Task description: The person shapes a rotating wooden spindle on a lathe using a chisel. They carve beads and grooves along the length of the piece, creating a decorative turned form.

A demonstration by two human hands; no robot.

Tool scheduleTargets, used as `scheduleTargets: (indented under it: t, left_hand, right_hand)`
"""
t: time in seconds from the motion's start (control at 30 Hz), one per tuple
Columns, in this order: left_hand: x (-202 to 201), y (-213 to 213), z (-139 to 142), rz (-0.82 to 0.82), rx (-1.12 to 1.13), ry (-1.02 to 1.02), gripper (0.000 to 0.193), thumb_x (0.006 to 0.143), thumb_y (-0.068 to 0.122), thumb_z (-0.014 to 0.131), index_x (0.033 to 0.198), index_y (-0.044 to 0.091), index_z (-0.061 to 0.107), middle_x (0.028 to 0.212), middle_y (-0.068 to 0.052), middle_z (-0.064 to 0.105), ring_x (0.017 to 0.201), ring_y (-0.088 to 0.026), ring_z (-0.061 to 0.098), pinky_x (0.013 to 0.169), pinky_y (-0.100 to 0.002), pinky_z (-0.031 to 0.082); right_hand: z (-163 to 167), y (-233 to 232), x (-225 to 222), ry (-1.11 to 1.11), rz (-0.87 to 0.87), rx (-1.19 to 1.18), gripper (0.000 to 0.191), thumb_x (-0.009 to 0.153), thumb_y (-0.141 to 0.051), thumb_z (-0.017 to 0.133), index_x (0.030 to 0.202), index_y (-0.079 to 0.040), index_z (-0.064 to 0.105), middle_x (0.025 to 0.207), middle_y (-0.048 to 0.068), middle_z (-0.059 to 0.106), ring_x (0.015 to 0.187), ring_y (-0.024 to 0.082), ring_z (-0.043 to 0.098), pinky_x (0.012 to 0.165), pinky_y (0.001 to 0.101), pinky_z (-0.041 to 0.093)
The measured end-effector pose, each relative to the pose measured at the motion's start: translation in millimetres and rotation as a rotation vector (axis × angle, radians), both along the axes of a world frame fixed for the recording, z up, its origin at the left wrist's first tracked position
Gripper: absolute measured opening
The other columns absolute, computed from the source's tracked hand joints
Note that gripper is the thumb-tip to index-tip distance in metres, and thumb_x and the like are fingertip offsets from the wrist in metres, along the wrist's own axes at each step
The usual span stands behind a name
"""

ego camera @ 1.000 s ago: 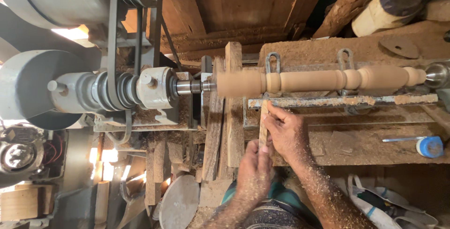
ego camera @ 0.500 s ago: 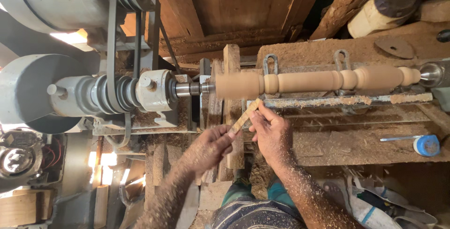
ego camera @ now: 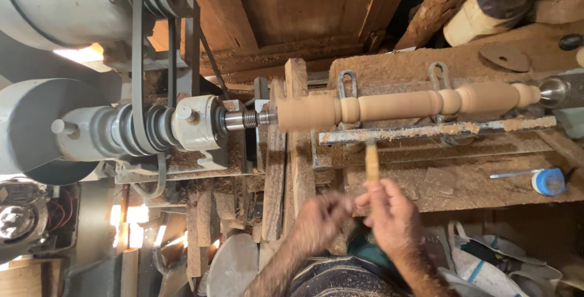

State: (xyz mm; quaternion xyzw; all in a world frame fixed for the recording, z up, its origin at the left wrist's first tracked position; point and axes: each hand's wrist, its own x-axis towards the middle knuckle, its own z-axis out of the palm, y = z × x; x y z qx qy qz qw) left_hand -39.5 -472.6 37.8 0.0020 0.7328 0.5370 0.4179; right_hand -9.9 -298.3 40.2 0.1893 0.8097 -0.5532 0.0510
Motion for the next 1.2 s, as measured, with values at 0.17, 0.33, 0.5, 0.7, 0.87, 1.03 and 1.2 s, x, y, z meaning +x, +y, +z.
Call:
scheduleTargets:
  t: [0.17,0.33,0.5,0.7,0.87,1.03,1.2]
  left_hand:
    - [-46,23,-23,0.386,0.383,0.030,0.039,0.108,0.036,0.055,0.110,0.001,0.070,0.081,-0.004,0.068,0.069,-0.009,0.062,0.065,-0.028,0.057]
    - [-58,37,-27,0.530,0.334,0.086,0.032,0.099,0.029,0.066,0.096,-0.001,0.075,0.070,-0.001,0.068,0.059,-0.008,0.059,0.054,-0.027,0.051]
    - [-65,40,-22,0.641,0.290,0.053,0.031,0.095,0.031,0.070,0.092,0.001,0.077,0.065,-0.001,0.063,0.055,-0.008,0.056,0.048,-0.026,0.046]
    - [-70,44,-22,0.683,0.370,0.052,0.035,0.094,0.034,0.074,0.087,0.000,0.077,0.066,0.000,0.066,0.058,-0.006,0.057,0.053,-0.023,0.049]
    - [-74,45,-22,0.709,0.366,-0.002,0.034,0.093,0.033,0.074,0.085,0.000,0.076,0.065,0.000,0.067,0.056,-0.007,0.057,0.052,-0.023,0.049]
    - [-78,46,-21,0.711,0.377,0.011,0.036,0.094,0.033,0.074,0.082,-0.001,0.076,0.064,-0.002,0.067,0.055,-0.007,0.057,0.051,-0.023,0.048]
    - [-83,44,-18,0.675,0.352,0.017,0.040,0.095,0.035,0.073,0.077,0.000,0.074,0.064,-0.002,0.068,0.055,-0.008,0.059,0.052,-0.023,0.048]
  right_hand:
    - [9,-5,-15,-0.263,0.024,-0.082,0.035,0.102,-0.028,0.046,0.117,-0.007,0.069,0.079,0.009,0.074,0.047,0.014,0.058,0.036,0.0296,0.046]
    - [11,-21,-17,-0.207,-0.070,-0.263,0.035,0.105,-0.023,0.048,0.128,-0.003,0.065,0.089,0.013,0.074,0.052,0.010,0.061,0.037,0.0242,0.046]
    - [6,-26,1,-0.049,-0.091,-0.364,0.058,0.098,-0.017,0.047,0.156,-0.019,0.039,0.100,0.011,0.074,0.047,0.008,0.056,0.032,0.0230,0.042]
    - [-2,-32,-2,-0.108,-0.217,-0.467,0.054,0.101,-0.014,0.047,0.155,-0.020,0.045,0.100,0.013,0.070,0.046,0.007,0.043,0.031,0.0228,0.033]
    - [0,-33,-8,-0.126,-0.238,-0.475,0.053,0.101,-0.016,0.048,0.154,-0.021,0.047,0.098,0.011,0.067,0.045,0.007,0.041,0.031,0.0228,0.032]
    - [5,-31,-14,-0.187,-0.266,-0.501,0.054,0.100,-0.017,0.050,0.153,-0.023,0.048,0.096,0.009,0.066,0.045,0.006,0.040,0.032,0.0224,0.031]
    - [10,-32,-19,-0.233,-0.283,-0.504,0.053,0.099,-0.017,0.049,0.152,-0.026,0.049,0.096,0.006,0.065,0.045,0.006,0.038,0.032,0.0222,0.029]
